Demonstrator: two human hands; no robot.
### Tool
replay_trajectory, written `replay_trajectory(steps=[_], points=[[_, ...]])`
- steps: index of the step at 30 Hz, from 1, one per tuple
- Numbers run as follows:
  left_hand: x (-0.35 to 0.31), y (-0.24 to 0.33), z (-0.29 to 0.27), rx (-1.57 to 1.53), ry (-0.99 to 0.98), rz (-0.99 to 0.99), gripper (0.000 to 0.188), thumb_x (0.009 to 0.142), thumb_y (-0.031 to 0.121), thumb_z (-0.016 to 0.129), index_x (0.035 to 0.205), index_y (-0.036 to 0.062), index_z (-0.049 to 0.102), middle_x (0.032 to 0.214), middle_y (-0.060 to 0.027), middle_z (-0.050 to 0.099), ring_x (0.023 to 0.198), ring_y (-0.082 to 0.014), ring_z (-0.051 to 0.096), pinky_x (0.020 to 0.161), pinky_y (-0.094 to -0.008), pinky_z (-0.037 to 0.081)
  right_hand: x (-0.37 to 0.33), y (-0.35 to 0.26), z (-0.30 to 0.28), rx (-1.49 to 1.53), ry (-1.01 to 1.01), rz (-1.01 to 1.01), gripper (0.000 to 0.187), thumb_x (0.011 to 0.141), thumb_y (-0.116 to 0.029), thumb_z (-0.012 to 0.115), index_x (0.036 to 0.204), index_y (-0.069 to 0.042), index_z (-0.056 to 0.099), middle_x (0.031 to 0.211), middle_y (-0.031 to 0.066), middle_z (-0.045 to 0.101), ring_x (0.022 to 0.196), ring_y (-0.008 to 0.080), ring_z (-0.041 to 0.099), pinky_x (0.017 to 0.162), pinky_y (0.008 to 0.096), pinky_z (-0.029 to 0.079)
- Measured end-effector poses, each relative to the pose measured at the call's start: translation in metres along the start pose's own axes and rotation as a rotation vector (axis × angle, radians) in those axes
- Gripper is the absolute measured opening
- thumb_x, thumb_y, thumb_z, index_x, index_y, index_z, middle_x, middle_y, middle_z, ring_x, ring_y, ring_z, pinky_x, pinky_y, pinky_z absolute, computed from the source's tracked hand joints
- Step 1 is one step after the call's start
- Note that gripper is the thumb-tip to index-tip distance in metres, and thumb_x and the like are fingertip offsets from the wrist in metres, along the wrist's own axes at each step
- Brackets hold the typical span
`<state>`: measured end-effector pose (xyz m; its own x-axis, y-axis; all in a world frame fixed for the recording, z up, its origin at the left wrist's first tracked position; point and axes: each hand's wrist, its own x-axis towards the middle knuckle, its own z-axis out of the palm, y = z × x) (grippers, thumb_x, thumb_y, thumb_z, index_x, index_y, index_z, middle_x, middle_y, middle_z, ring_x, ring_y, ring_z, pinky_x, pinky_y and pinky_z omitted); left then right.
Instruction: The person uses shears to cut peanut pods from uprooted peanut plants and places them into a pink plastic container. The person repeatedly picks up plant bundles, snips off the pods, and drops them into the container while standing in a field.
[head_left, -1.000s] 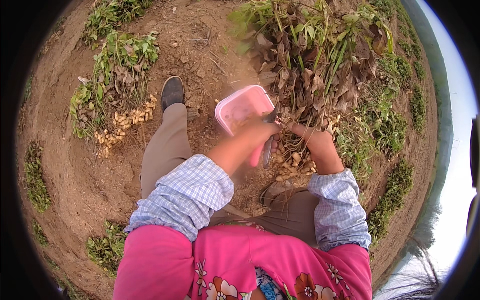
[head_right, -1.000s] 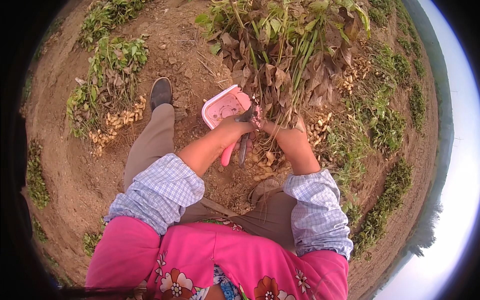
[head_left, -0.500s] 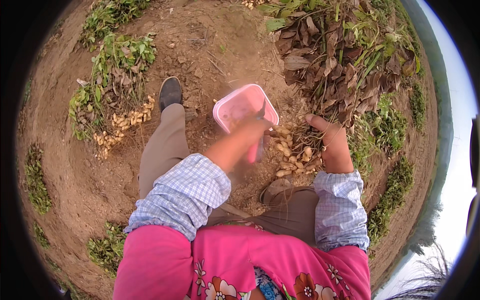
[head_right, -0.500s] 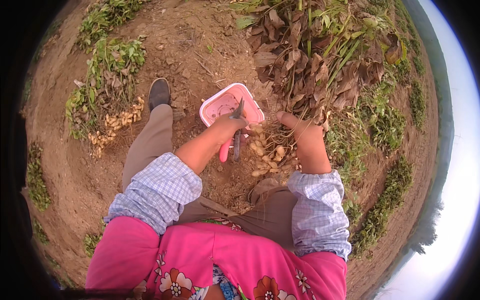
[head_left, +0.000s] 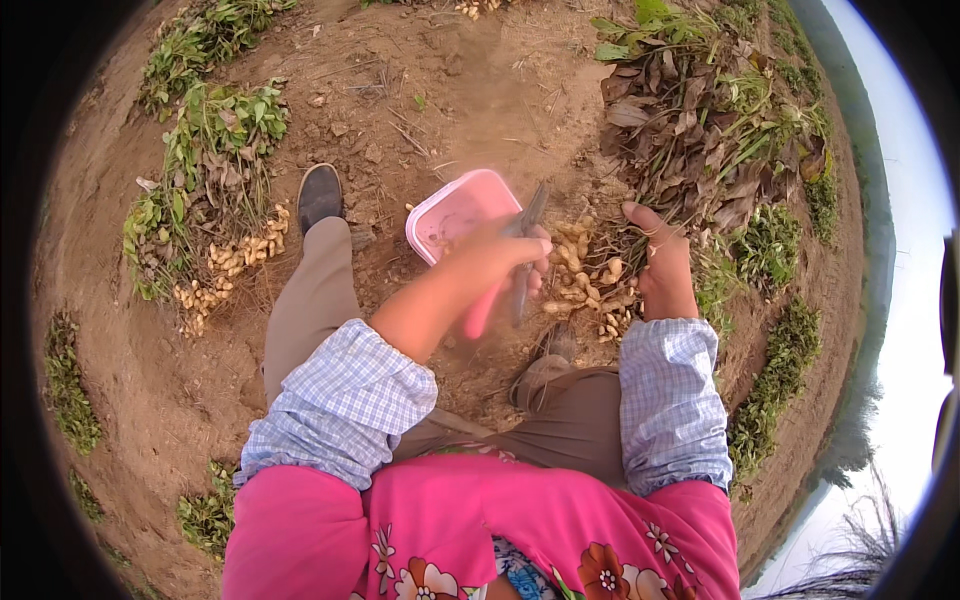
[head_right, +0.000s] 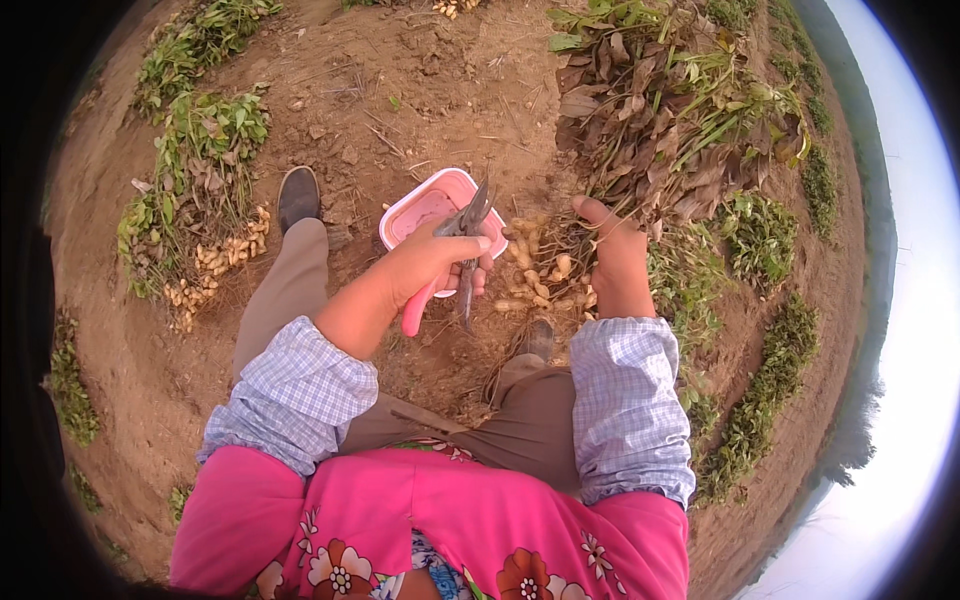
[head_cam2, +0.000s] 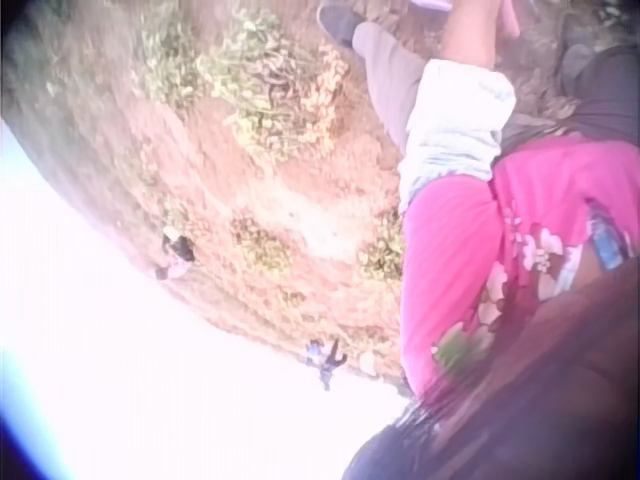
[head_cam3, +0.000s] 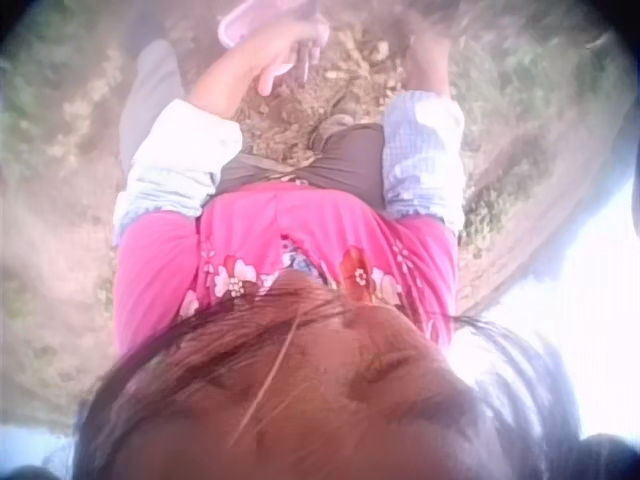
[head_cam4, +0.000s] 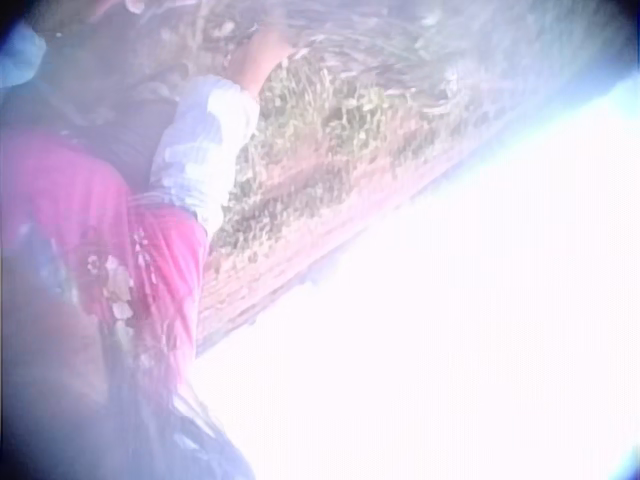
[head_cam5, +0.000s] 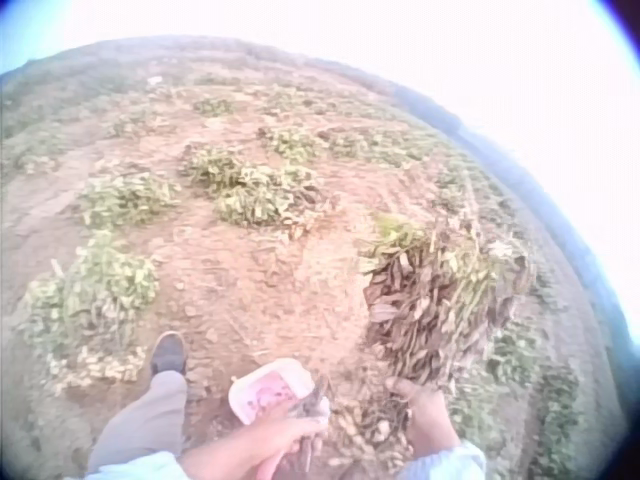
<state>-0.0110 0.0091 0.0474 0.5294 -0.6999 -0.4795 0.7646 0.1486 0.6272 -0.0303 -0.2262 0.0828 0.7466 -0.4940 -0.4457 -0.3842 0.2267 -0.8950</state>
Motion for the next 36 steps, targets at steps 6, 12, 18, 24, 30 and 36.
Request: replay_trajectory(steps=[6, 12, 18, 24, 30, 36], points=[[-0.021, 0.007, 0.014, 0.047, -0.319, -0.121, 0.03, 0.089, 0.018, 0.06, 0.113, 0.0032, 0.051, 0.09, -0.0067, 0.058, 0.074, -0.0158, 0.06, 0.069, -0.0303, 0.051, -0.004, -0.009, 0.01, 0.032, 0.123, -0.103, 0.033, 0.068, -0.011, 0.076, 0.096, 0.004, 0.065, 0.097, 0.0113, 0.064, 0.092, 0.0221, 0.06, 0.085, 0.0339, 0.048], [-0.018, -0.006, 0.025, 0.131, -0.131, 0.069, 0.029, 0.088, 0.016, 0.063, 0.112, 0.0039, 0.053, 0.092, -0.0057, 0.06, 0.077, -0.0142, 0.061, 0.071, -0.0286, 0.05, -0.015, -0.011, 0.023, 0.052, 0.176, -0.103, 0.032, 0.069, -0.009, 0.075, 0.096, 0.004, 0.066, 0.095, 0.0123, 0.065, 0.086, 0.022, 0.063, 0.077, 0.0342, 0.052], [-0.006, -0.013, 0.036, 0.649, 0.242, 0.562, 0.033, 0.082, 0.011, 0.068, 0.11, 0.0016, 0.053, 0.088, -0.0064, 0.065, 0.083, -0.0176, 0.065, 0.075, -0.0321, 0.051, -0.013, 0.017, 0.036, 0.07, 0.08, -0.025, 0.021, 0.076, -0.008, 0.071, 0.092, 0.005, 0.066, 0.084, 0.0093, 0.067, 0.071, 0.0185, 0.065, 0.062, 0.0298, 0.053], [0.002, -0.022, 0.04, 0.906, 0.457, 0.49, 0.04, 0.076, 0.016, 0.073, 0.108, 0.002, 0.053, 0.089, -0.0114, 0.066, 0.083, -0.025, 0.067, 0.073, -0.0368, 0.051, -0.021, 0.031, 0.048, -0.044, 0.011, -0.049, 0.019, 0.078, -0.005, 0.069, 0.095, -0.001, 0.064, 0.081, 0.0033, 0.063, 0.074, 0.0147, 0.06, 0.063, 0.0296, 0.047], [-0.003, -0.012, 0.036, 0.717, 0.348, 0.499, 0.036, 0.076, 0.015, 0.072, 0.104, 0.0027, 0.053, 0.082, -0.0077, 0.062, 0.075, -0.0191, 0.063, 0.068, -0.0335, 0.049, -0.011, 0.044, 0.031, -0.205, -0.067, -0.186, 0.021, 0.077, -0.006, 0.07, 0.096, 0.0, 0.063, 0.083, 0.0036, 0.063, 0.073, 0.0146, 0.059, 0.064, 0.0307, 0.047], [-0.006, 0.002, 0.019, 0.456, 0.138, 0.332, 0.029, 0.08, 0.012, 0.07, 0.104, 0.0056, 0.055, 0.085, 0.0019, 0.057, 0.076, -0.0068, 0.055, 0.068, -0.025, 0.047, -0.019, 0.018, 0.043, -0.06, 0.01, -0.232, 0.033, 0.076, -0.017, 0.074, 0.098, 0.006, 0.063, 0.086, 0.0081, 0.066, 0.074, 0.016, 0.059, 0.065, 0.0312, 0.048]])
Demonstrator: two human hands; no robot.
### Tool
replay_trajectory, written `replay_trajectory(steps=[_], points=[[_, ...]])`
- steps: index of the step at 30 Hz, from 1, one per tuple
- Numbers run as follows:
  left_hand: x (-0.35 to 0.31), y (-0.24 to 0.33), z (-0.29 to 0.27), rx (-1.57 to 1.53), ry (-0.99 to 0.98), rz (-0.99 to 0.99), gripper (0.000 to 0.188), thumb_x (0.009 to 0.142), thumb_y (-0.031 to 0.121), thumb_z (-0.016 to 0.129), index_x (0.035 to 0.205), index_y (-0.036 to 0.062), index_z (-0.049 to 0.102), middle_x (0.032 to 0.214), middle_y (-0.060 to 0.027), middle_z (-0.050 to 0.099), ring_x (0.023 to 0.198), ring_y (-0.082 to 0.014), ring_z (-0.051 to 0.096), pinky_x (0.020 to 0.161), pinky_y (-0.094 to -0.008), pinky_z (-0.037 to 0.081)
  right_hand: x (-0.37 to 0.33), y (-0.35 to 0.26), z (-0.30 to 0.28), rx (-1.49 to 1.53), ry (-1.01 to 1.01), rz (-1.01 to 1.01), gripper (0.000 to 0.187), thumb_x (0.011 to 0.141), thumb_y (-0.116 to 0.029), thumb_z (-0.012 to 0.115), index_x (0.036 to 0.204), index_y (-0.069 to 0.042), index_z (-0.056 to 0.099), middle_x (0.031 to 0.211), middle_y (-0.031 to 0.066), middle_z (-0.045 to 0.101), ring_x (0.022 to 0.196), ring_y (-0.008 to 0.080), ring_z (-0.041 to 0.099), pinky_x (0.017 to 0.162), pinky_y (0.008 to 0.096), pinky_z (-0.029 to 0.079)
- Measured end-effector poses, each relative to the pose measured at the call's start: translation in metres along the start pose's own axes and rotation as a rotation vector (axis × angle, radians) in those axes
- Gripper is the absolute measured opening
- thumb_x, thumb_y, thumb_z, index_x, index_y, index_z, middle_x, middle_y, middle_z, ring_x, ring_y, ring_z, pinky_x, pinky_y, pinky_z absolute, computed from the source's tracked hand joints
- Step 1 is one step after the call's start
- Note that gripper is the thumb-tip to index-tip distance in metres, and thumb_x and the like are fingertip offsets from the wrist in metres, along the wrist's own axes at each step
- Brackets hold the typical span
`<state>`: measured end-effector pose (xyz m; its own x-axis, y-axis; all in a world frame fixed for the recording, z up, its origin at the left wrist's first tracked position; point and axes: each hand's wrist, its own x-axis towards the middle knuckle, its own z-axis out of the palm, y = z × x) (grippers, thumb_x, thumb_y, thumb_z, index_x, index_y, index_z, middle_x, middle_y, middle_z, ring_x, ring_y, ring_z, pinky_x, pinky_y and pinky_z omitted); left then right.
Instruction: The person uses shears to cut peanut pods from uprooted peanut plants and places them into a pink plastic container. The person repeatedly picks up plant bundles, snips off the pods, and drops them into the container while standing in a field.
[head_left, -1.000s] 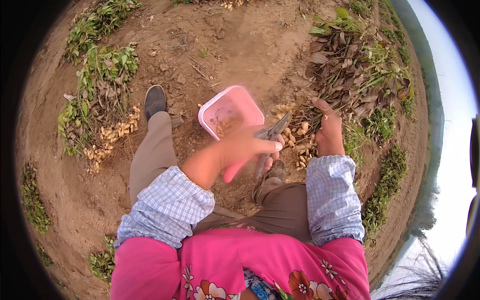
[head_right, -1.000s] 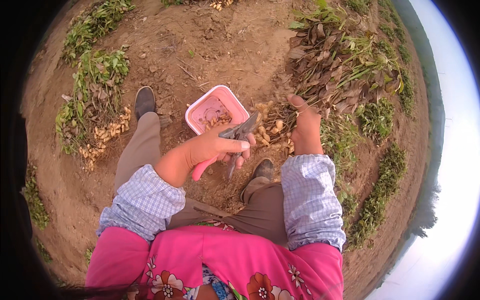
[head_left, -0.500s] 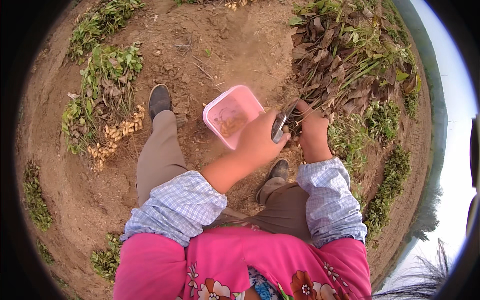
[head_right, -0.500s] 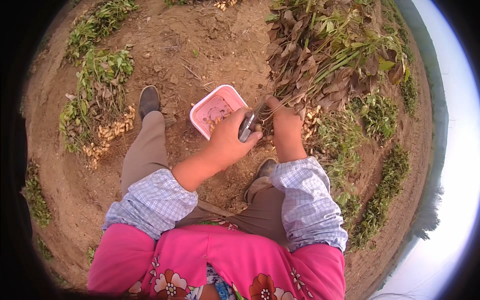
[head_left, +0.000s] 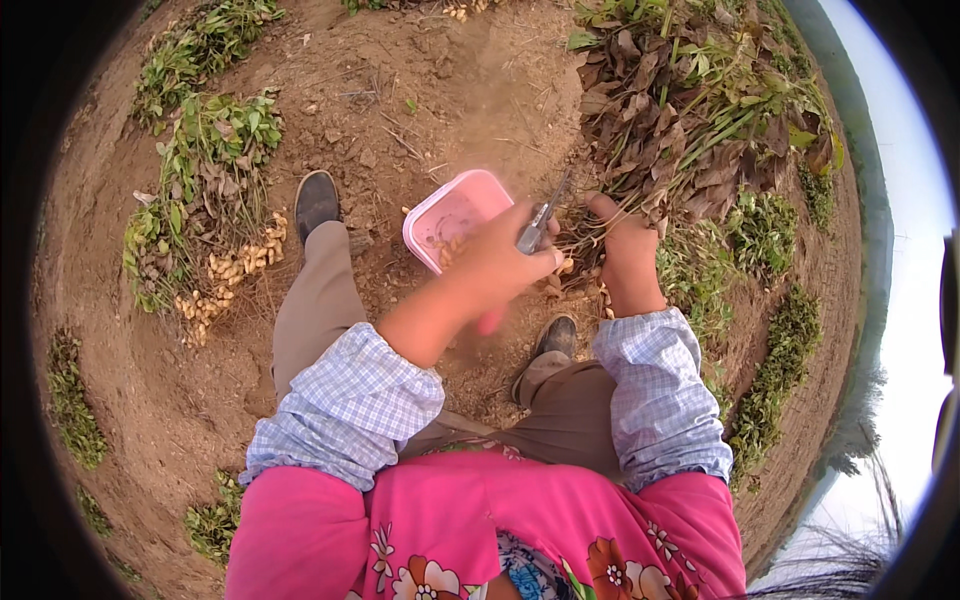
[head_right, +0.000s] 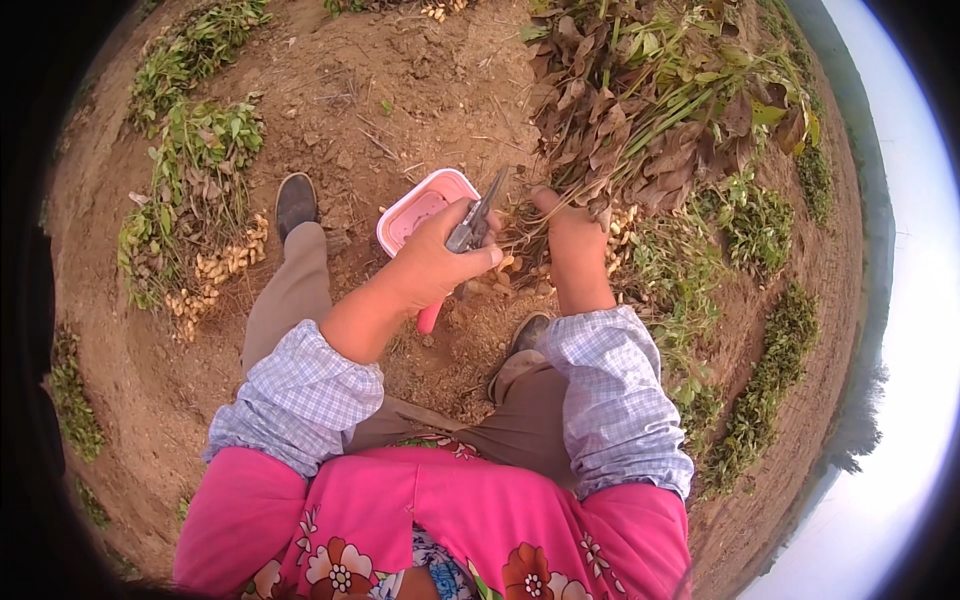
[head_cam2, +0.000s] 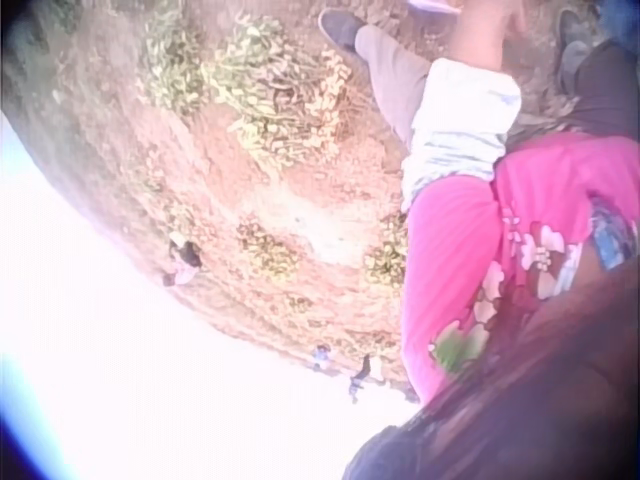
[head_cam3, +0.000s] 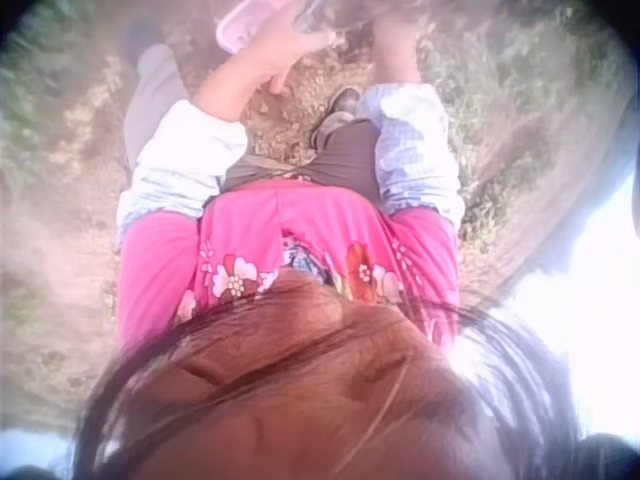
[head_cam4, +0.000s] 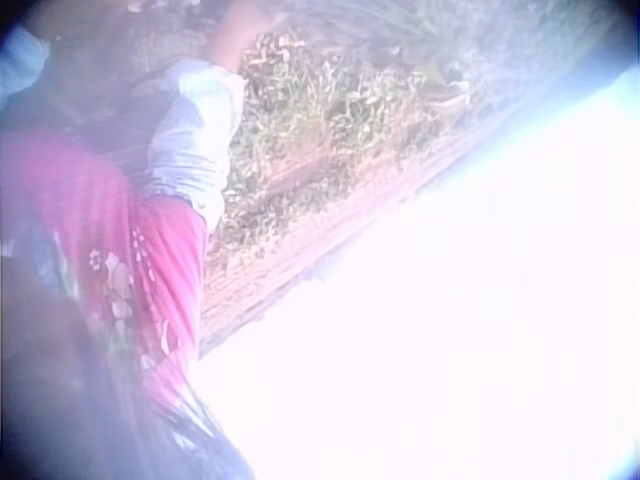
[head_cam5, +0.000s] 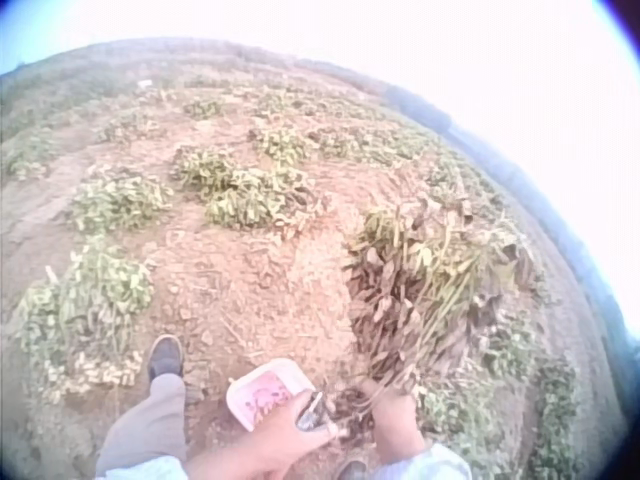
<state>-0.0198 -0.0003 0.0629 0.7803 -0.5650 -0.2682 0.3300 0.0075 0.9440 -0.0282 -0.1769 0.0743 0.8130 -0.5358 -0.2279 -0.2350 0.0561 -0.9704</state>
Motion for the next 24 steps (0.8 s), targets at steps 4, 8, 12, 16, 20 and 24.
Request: replay_trajectory(steps=[4, 8, 12, 16, 20, 24], points=[[-0.002, 0.004, -0.003, 0.042, -0.121, 0.033, 0.029, 0.081, 0.01, 0.067, 0.107, 0.005, 0.055, 0.086, 0.0007, 0.058, 0.078, -0.0078, 0.056, 0.071, -0.0249, 0.047, 0.016, 0.011, -0.015, -0.126, 0.059, -0.018, 0.038, 0.076, -0.018, 0.075, 0.101, 0.008, 0.063, 0.094, 0.0107, 0.065, 0.08, 0.0174, 0.06, 0.071, 0.0309, 0.049], [-0.008, 0.007, -0.009, 0.053, -0.151, 0.04, 0.03, 0.081, 0.012, 0.065, 0.108, 0.0055, 0.056, 0.086, 0.0004, 0.058, 0.078, -0.0102, 0.057, 0.071, -0.0267, 0.047, 0.022, -0.008, -0.022, -0.034, 0.13, 0.088, 0.044, 0.072, -0.012, 0.076, 0.108, 0.008, 0.061, 0.101, 0.0118, 0.064, 0.089, 0.023, 0.06, 0.078, 0.0347, 0.049], [0.008, -0.007, -0.024, 0.422, 0.102, -0.044, 0.031, 0.078, 0.015, 0.068, 0.105, 0.005, 0.057, 0.084, -0.0036, 0.06, 0.076, -0.0148, 0.059, 0.07, -0.0316, 0.047, 0.026, -0.016, -0.038, 0.024, 0.15, 0.066, 0.048, 0.067, -0.017, 0.08, 0.106, 0.006, 0.063, 0.11, 0.0166, 0.062, 0.11, 0.0249, 0.054, 0.099, 0.0384, 0.039], [0.014, -0.017, -0.023, 0.61, 0.198, -0.022, 0.034, 0.078, 0.022, 0.069, 0.104, 0.0027, 0.057, 0.087, -0.01, 0.064, 0.08, -0.0232, 0.062, 0.074, -0.0365, 0.049, 0.024, -0.029, -0.046, 0.189, 0.11, 0.197, 0.038, 0.071, -0.014, 0.076, 0.102, 0.003, 0.063, 0.103, 0.0132, 0.064, 0.095, 0.0244, 0.062, 0.086, 0.0372, 0.051], [0.011, -0.008, -0.023, 0.168, 0.02, -0.105, 0.038, 0.08, 0.026, 0.068, 0.108, 0.004, 0.057, 0.091, -0.0095, 0.064, 0.08, -0.0225, 0.063, 0.076, -0.0348, 0.049, 0.029, -0.028, -0.059, 0.281, 0.008, 0.173, 0.029, 0.072, -0.012, 0.075, 0.096, -0.001, 0.064, 0.099, 0.0114, 0.067, 0.083, 0.0243, 0.066, 0.078, 0.0337, 0.056], [0.005, 0.01, -0.024, -0.2, -0.212, -0.118, 0.026, 0.085, 0.016, 0.066, 0.106, 0.0038, 0.058, 0.088, -0.0023, 0.06, 0.074, -0.0104, 0.059, 0.068, -0.0262, 0.048, 0.032, -0.026, -0.062, 0.238, 0.051, 0.129, 0.027, 0.073, -0.013, 0.075, 0.096, -0.002, 0.065, 0.095, 0.0104, 0.068, 0.086, 0.0243, 0.066, 0.081, 0.0363, 0.055]])
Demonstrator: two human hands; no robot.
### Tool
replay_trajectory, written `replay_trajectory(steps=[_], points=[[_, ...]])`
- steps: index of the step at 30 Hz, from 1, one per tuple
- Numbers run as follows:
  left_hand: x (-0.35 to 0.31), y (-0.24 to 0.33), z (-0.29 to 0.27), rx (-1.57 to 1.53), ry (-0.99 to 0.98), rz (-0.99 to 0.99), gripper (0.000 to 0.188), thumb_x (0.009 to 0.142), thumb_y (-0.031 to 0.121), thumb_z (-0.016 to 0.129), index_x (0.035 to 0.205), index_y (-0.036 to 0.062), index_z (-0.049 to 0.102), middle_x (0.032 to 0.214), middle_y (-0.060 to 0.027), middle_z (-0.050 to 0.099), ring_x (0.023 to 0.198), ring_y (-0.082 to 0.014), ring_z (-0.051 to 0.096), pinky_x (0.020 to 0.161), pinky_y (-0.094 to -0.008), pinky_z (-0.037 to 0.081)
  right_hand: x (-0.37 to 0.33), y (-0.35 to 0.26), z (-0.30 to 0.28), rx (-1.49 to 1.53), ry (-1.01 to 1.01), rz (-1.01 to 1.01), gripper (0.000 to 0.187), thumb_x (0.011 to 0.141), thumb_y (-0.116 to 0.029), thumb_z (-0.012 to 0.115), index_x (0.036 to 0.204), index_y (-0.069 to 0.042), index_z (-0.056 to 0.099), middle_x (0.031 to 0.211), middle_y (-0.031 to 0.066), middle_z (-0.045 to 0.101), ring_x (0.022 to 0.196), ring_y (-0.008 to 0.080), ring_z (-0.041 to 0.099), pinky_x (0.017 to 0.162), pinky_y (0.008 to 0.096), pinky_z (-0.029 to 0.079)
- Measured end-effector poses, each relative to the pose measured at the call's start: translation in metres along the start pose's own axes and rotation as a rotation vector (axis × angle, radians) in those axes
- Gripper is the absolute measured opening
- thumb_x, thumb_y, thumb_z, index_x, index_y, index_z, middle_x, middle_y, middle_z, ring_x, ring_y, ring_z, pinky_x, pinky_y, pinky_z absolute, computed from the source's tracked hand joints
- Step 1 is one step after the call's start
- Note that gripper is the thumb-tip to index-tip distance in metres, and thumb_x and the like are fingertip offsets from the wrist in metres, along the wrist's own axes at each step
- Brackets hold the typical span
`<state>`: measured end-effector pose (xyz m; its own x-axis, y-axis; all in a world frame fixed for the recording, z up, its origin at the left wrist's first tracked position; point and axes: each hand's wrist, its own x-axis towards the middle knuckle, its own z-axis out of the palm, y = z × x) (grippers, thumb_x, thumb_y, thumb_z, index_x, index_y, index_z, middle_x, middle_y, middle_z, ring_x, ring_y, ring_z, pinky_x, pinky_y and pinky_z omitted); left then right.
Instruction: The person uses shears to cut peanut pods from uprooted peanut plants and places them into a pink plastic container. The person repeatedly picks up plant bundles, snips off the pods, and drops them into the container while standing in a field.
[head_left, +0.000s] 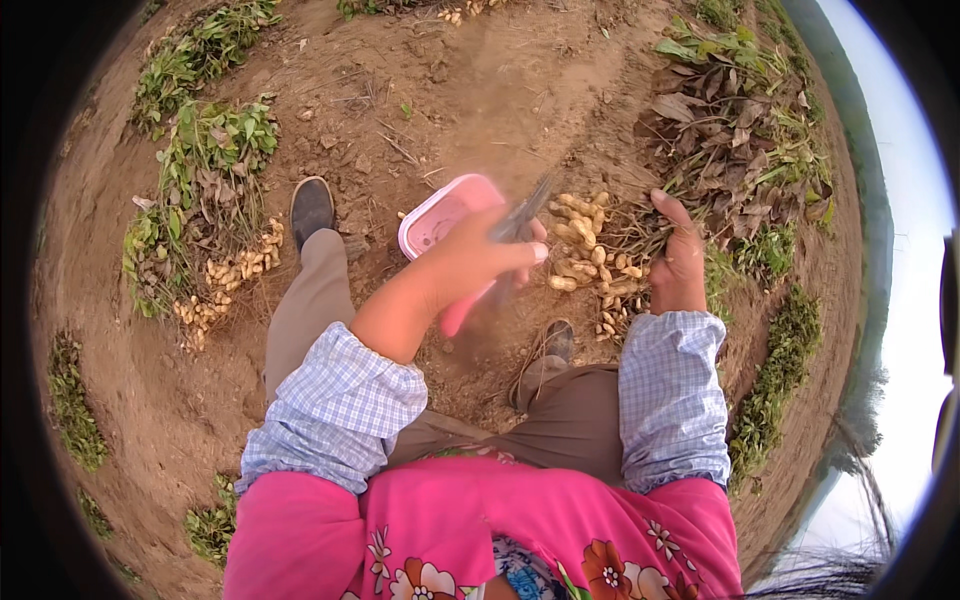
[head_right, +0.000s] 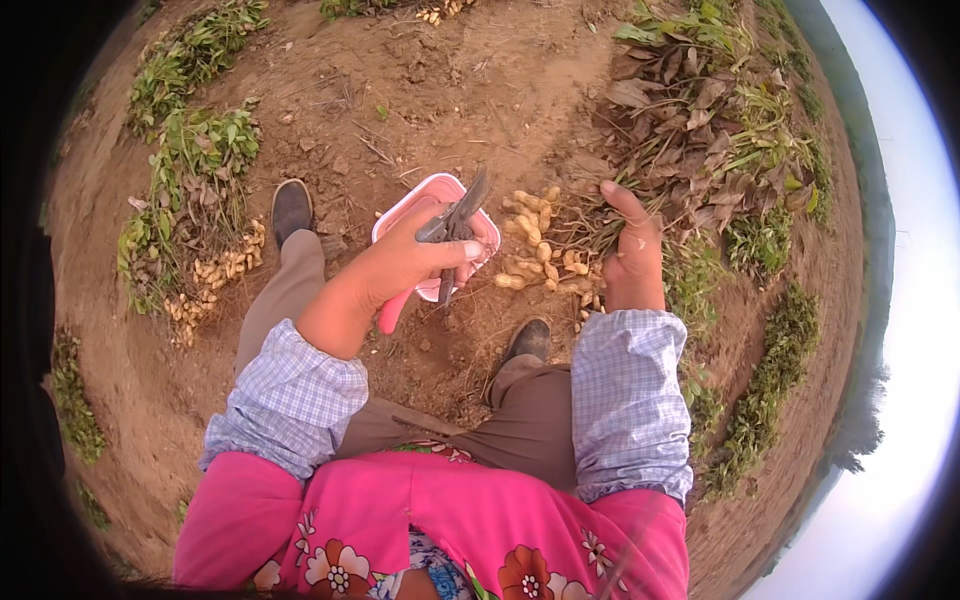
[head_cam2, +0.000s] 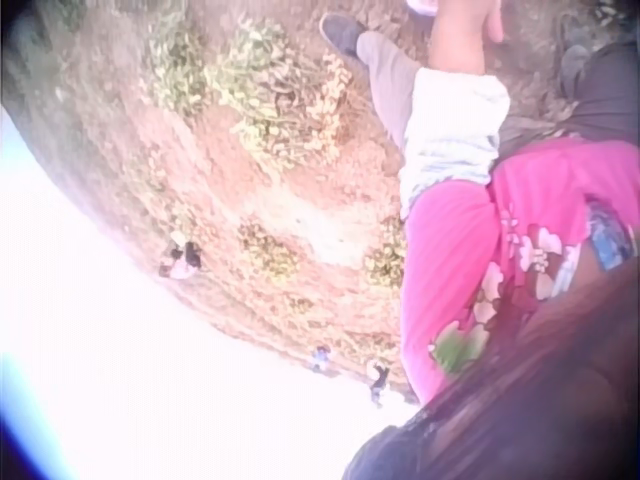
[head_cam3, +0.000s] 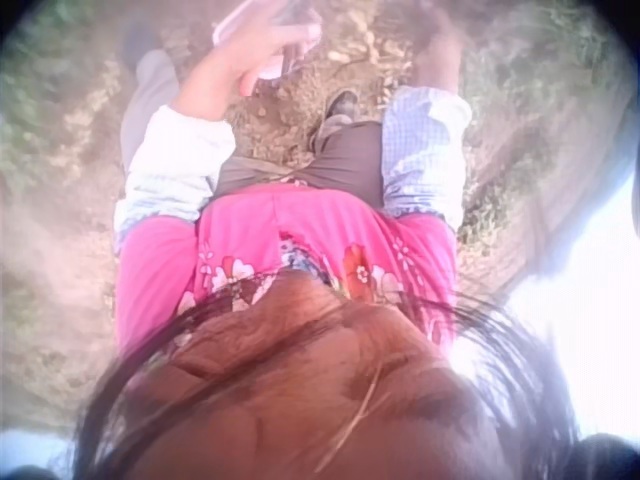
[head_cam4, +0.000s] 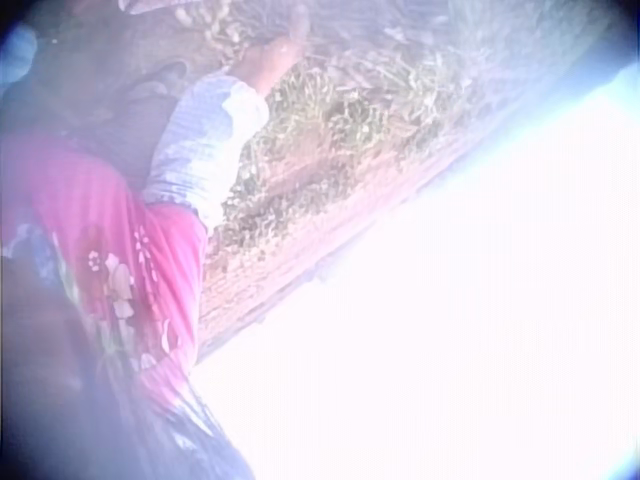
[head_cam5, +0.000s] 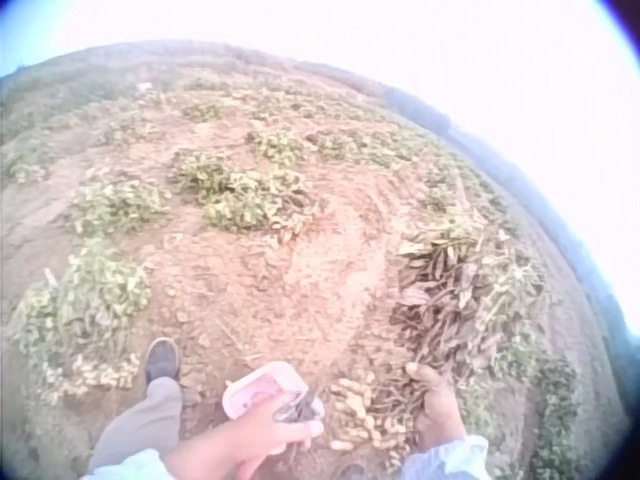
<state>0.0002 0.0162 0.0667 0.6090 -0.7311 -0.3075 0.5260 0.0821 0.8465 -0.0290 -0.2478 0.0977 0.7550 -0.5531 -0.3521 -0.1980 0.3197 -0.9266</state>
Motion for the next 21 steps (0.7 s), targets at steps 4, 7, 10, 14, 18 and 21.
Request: replay_trajectory(steps=[4, 7, 10, 14, 18, 21], points=[[-0.006, 0.002, 0.008, 0.051, 0.018, 0.05, 0.027, 0.084, 0.013, 0.066, 0.108, 0.0032, 0.057, 0.089, -0.0025, 0.06, 0.074, -0.0102, 0.058, 0.068, -0.0253, 0.047, -0.005, -0.002, 0.006, 0.025, 0.008, 0.017, 0.031, 0.072, -0.014, 0.076, 0.097, -0.001, 0.064, 0.098, 0.012, 0.067, 0.088, 0.0247, 0.065, 0.083, 0.0367, 0.055], [-0.002, -0.01, 0.015, 0.293, 0.133, 0.27, 0.031, 0.082, 0.011, 0.068, 0.109, 0.002, 0.055, 0.09, -0.0037, 0.061, 0.077, -0.0116, 0.059, 0.071, -0.028, 0.048, -0.011, -0.001, 0.017, 0.066, -0.011, 0.018, 0.03, 0.073, -0.012, 0.075, 0.097, 0.002, 0.063, 0.094, 0.0123, 0.067, 0.086, 0.0239, 0.066, 0.08, 0.037, 0.056], [-0.005, -0.011, 0.032, 0.547, 0.254, 0.439, 0.035, 0.08, 0.01, 0.068, 0.11, 0.0005, 0.053, 0.092, -0.0079, 0.062, 0.08, -0.0166, 0.062, 0.074, -0.0311, 0.049, -0.015, 0.0, 0.025, 0.081, -0.002, 0.026, 0.027, 0.074, -0.009, 0.073, 0.097, 0.002, 0.063, 0.091, 0.0118, 0.067, 0.082, 0.0232, 0.066, 0.075, 0.0363, 0.057], [-0.005, -0.015, 0.039, 0.829, 0.368, 0.56, 0.037, 0.079, 0.01, 0.068, 0.111, 0.0013, 0.051, 0.094, -0.0132, 0.063, 0.082, -0.0259, 0.064, 0.074, -0.035, 0.05, -0.029, 0.005, 0.042, 0.134, -0.045, 0.068, 0.023, 0.074, -0.006, 0.073, 0.093, 0.004, 0.064, 0.089, 0.0113, 0.067, 0.078, 0.0226, 0.066, 0.07, 0.0347, 0.057], [0.001, -0.019, 0.04, 0.711, 0.392, 0.352, 0.035, 0.078, 0.012, 0.069, 0.107, 0.0021, 0.053, 0.087, -0.0116, 0.064, 0.078, -0.0252, 0.065, 0.071, -0.0358, 0.05, -0.03, 0.016, 0.044, 0.063, -0.063, 0.04, 0.026, 0.073, -0.008, 0.074, 0.095, 0.004, 0.066, 0.088, 0.0099, 0.067, 0.078, 0.0205, 0.065, 0.071, 0.0334, 0.054], [0.005, -0.023, 0.042, 0.664, 0.43, 0.233, 0.034, 0.077, 0.014, 0.071, 0.105, 0.0022, 0.054, 0.083, -0.0112, 0.064, 0.076, -0.0242, 0.064, 0.07, -0.0352, 0.05, -0.034, 0.018, 0.049, -0.102, 0.022, -0.04, 0.031, 0.072, -0.012, 0.077, 0.096, 0.004, 0.067, 0.097, 0.0106, 0.066, 0.092, 0.0211, 0.061, 0.088, 0.0351, 0.046]])
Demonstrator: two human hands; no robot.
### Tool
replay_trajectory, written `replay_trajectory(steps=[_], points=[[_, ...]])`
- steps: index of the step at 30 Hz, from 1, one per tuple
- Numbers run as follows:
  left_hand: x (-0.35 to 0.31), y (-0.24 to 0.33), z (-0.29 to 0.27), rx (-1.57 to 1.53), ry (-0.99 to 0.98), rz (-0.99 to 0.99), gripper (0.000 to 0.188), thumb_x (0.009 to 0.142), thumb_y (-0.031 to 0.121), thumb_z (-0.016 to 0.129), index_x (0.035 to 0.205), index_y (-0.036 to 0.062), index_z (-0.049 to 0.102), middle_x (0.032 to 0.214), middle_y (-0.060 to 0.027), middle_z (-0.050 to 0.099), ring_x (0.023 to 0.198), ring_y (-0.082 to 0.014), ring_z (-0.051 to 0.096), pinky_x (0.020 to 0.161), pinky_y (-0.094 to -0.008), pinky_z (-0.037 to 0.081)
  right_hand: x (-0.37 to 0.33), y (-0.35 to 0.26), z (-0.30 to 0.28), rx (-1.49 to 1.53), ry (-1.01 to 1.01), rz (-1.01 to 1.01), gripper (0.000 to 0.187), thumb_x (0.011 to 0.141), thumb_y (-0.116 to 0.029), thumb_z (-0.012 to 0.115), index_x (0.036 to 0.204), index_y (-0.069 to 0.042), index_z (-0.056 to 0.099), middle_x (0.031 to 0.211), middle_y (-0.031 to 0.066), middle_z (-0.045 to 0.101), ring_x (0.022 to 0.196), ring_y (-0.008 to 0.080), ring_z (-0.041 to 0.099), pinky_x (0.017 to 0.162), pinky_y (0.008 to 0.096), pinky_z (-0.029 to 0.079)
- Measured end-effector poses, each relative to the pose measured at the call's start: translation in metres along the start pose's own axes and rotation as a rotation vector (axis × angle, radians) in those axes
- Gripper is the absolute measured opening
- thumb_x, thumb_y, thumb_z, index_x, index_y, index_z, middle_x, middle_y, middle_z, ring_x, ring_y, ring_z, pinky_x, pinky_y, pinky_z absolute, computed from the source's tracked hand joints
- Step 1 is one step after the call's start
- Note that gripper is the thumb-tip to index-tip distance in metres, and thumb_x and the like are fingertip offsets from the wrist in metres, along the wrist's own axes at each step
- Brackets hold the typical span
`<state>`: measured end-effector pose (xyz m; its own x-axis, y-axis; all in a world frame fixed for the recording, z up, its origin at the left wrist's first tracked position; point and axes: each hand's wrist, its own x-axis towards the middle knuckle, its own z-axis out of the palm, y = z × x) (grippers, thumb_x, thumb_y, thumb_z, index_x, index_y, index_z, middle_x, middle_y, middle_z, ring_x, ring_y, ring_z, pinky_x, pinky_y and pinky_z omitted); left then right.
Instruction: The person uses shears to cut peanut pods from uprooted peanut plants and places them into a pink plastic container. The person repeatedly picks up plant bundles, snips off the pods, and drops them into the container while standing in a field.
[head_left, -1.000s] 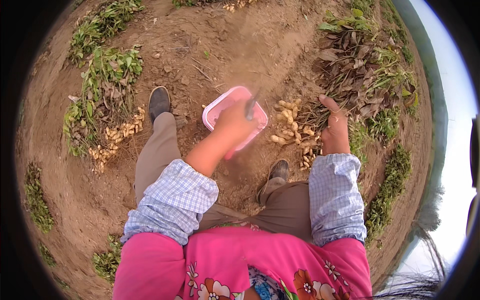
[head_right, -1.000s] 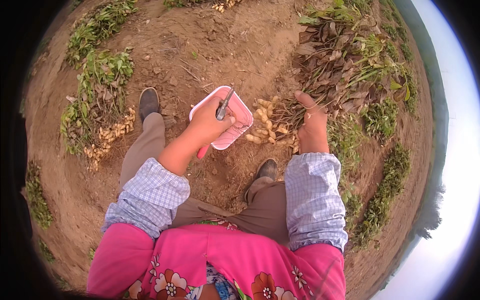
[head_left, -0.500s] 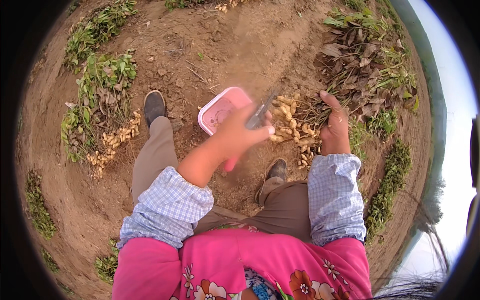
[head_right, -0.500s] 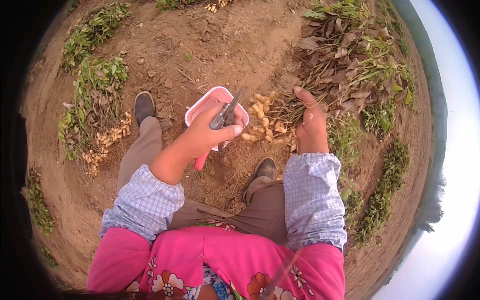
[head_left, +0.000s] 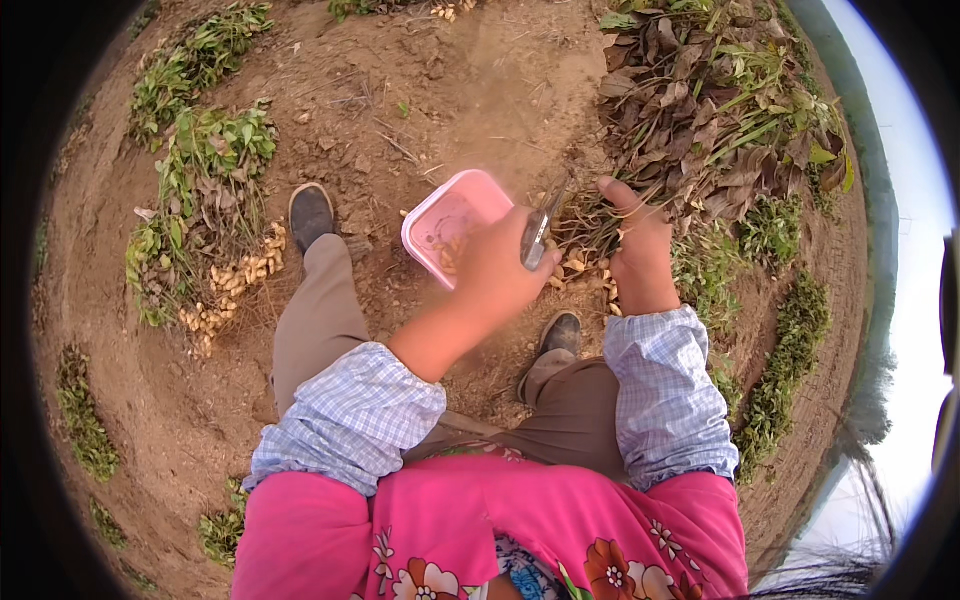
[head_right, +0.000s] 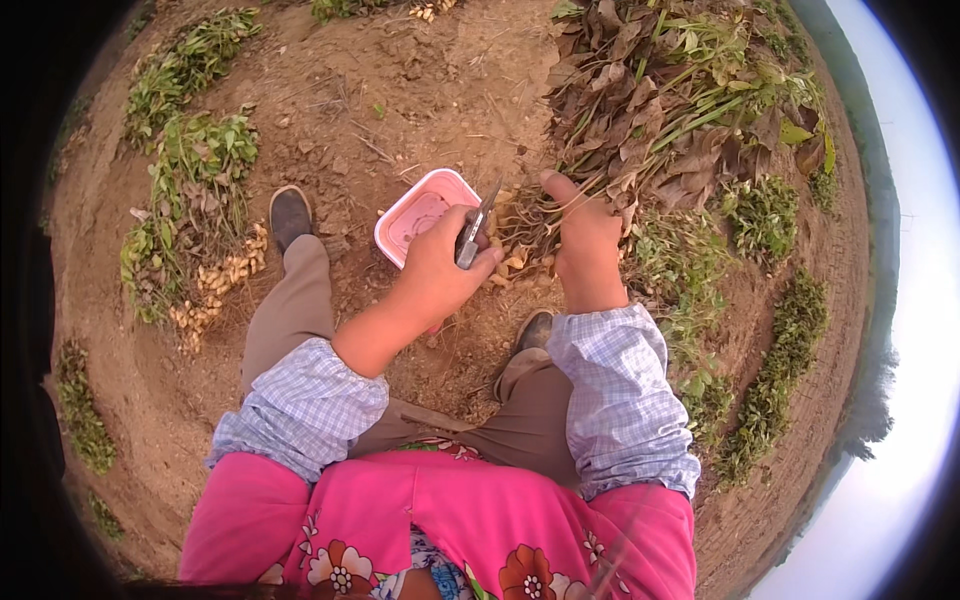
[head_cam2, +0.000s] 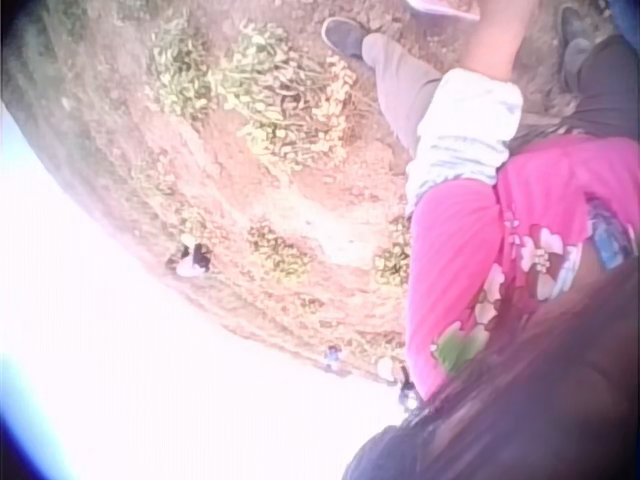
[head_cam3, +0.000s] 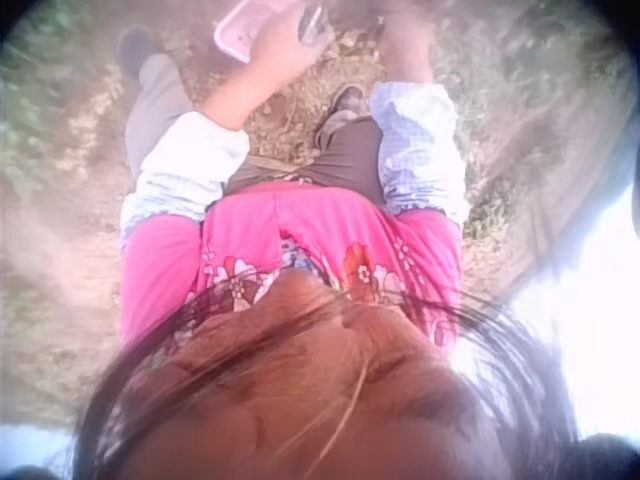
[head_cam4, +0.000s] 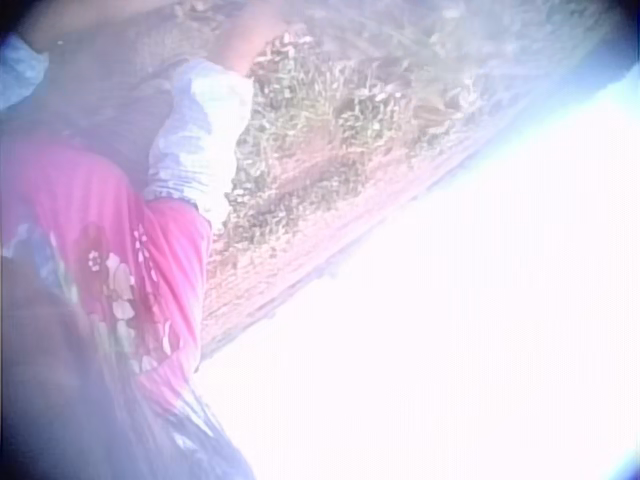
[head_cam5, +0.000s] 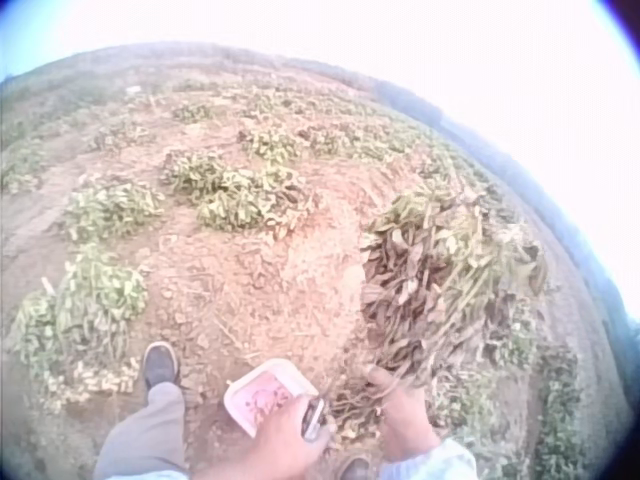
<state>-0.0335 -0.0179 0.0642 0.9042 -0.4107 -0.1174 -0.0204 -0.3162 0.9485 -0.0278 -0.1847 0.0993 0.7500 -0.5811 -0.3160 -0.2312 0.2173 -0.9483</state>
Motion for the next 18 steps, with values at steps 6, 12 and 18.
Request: replay_trajectory(steps=[6, 12, 18], points=[[-0.001, 0.0, 0.0, -0.154, 0.021, -0.056, 0.033, 0.078, 0.013, 0.072, 0.103, 0.0032, 0.054, 0.081, -0.0049, 0.061, 0.073, -0.0152, 0.061, 0.068, -0.0307, 0.05, -0.004, 0.004, 0.003, 0.033, -0.064, -0.057, 0.031, 0.073, -0.013, 0.077, 0.097, 0.003, 0.067, 0.101, 0.0111, 0.065, 0.097, 0.0211, 0.059, 0.091, 0.0355, 0.044], [0.007, -0.011, -0.01, -0.615, -0.026, -0.188, 0.035, 0.081, 0.012, 0.067, 0.11, 0.0017, 0.049, 0.093, -0.0073, 0.059, 0.079, -0.0177, 0.062, 0.063, -0.0302, 0.055, -0.009, -0.009, 0.009, 0.165, -0.051, 0.001, 0.026, 0.075, -0.01, 0.074, 0.096, 0.003, 0.066, 0.094, 0.0089, 0.066, 0.085, 0.0198, 0.064, 0.077, 0.0317, 0.052], [0.01, -0.006, -0.023, -0.587, -0.15, -0.247, 0.028, 0.082, 0.007, 0.065, 0.107, 0.005, 0.053, 0.084, -0.003, 0.057, 0.068, -0.01, 0.056, 0.062, -0.0259, 0.047, 0.002, -0.004, -0.001, 0.072, -0.007, -0.056, 0.027, 0.075, -0.011, 0.074, 0.096, 0.003, 0.066, 0.095, 0.0096, 0.066, 0.09, 0.02, 0.063, 0.082, 0.0328, 0.051]])
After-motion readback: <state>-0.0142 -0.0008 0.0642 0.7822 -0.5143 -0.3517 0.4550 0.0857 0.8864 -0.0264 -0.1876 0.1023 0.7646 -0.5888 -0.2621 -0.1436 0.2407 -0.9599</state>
